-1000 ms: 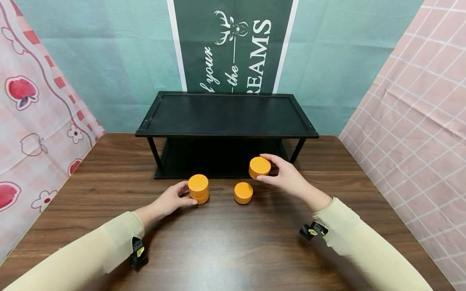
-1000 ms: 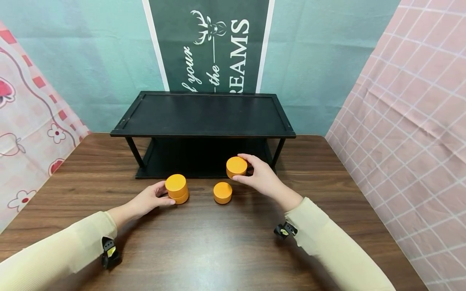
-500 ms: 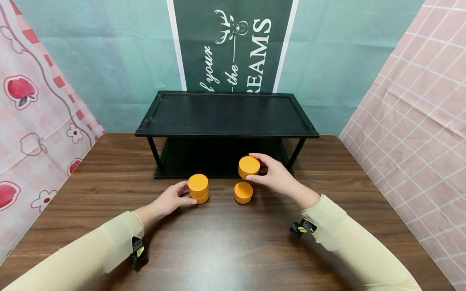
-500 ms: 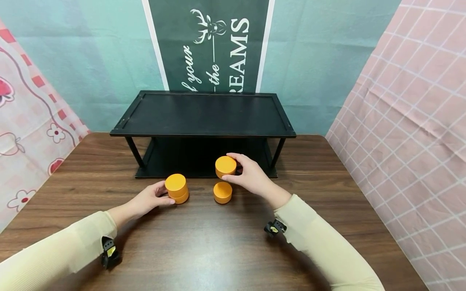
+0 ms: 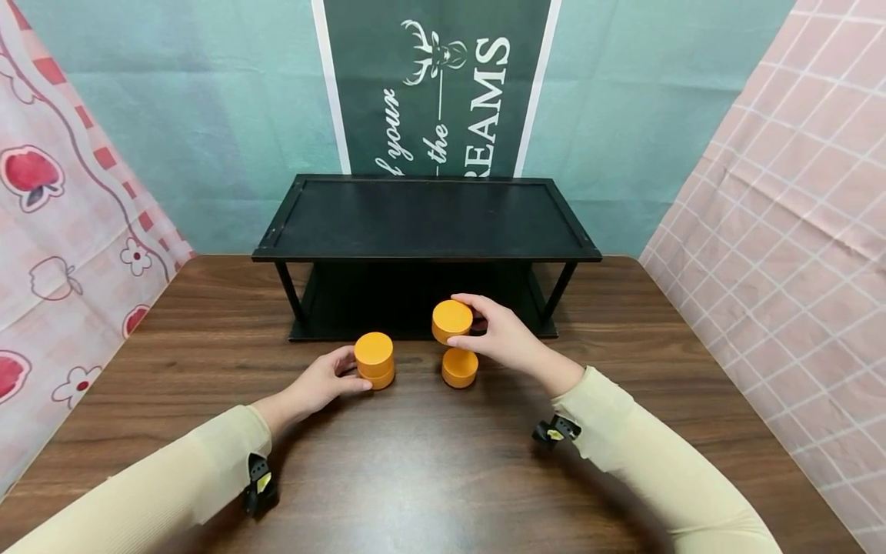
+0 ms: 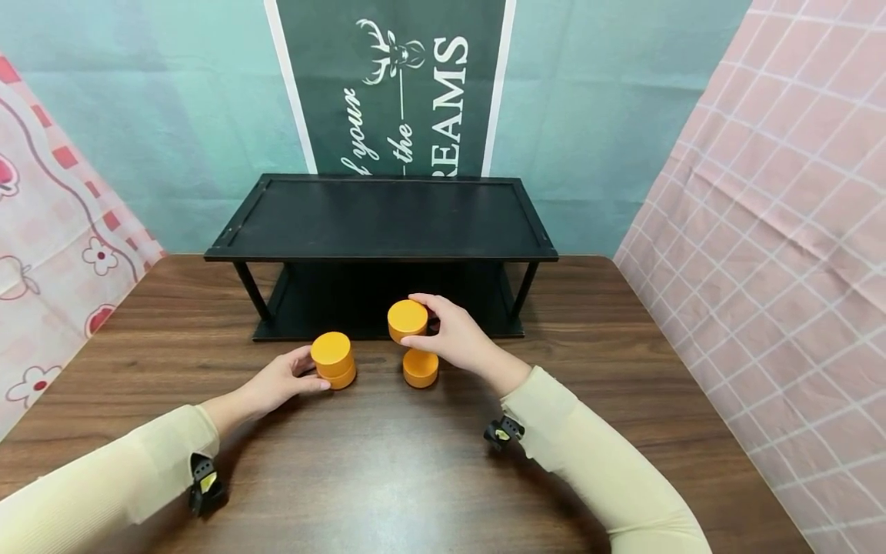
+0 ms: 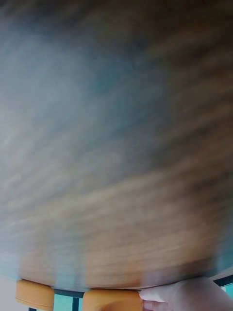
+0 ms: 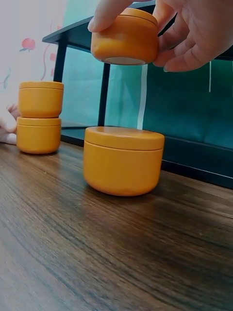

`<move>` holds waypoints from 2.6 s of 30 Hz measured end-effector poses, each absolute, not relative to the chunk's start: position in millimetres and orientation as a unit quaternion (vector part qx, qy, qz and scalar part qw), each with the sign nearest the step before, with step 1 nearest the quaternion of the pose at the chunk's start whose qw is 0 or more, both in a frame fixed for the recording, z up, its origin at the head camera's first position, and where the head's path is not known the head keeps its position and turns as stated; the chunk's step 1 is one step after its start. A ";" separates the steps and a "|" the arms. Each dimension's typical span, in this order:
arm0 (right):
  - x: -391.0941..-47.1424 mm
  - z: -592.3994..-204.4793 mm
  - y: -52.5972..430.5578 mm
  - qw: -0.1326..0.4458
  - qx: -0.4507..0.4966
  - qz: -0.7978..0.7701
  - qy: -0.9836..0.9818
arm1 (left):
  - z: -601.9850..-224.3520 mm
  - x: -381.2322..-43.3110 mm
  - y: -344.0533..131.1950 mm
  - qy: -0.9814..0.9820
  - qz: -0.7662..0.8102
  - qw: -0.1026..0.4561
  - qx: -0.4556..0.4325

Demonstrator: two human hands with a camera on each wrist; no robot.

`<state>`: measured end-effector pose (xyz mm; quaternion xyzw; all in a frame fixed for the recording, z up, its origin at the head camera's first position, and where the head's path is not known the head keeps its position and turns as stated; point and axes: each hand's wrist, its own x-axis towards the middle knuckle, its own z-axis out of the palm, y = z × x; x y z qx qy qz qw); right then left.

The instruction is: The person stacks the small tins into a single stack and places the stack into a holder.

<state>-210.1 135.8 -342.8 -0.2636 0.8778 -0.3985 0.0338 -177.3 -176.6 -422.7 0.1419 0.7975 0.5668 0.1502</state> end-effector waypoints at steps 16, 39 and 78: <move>-210.6 -343.9 112.2 0.037 -0.277 -0.395 0.875 | -424.1 -177.3 -176.7 0.793 0.572 0.149 0.151; -212.3 -351.4 58.7 0.055 -0.326 -0.398 0.856 | -427.6 -177.9 -178.1 0.781 0.582 0.141 0.179; -207.9 -347.9 59.1 0.089 -0.330 -0.382 0.858 | -425.4 -176.4 -177.9 0.794 0.569 0.142 0.162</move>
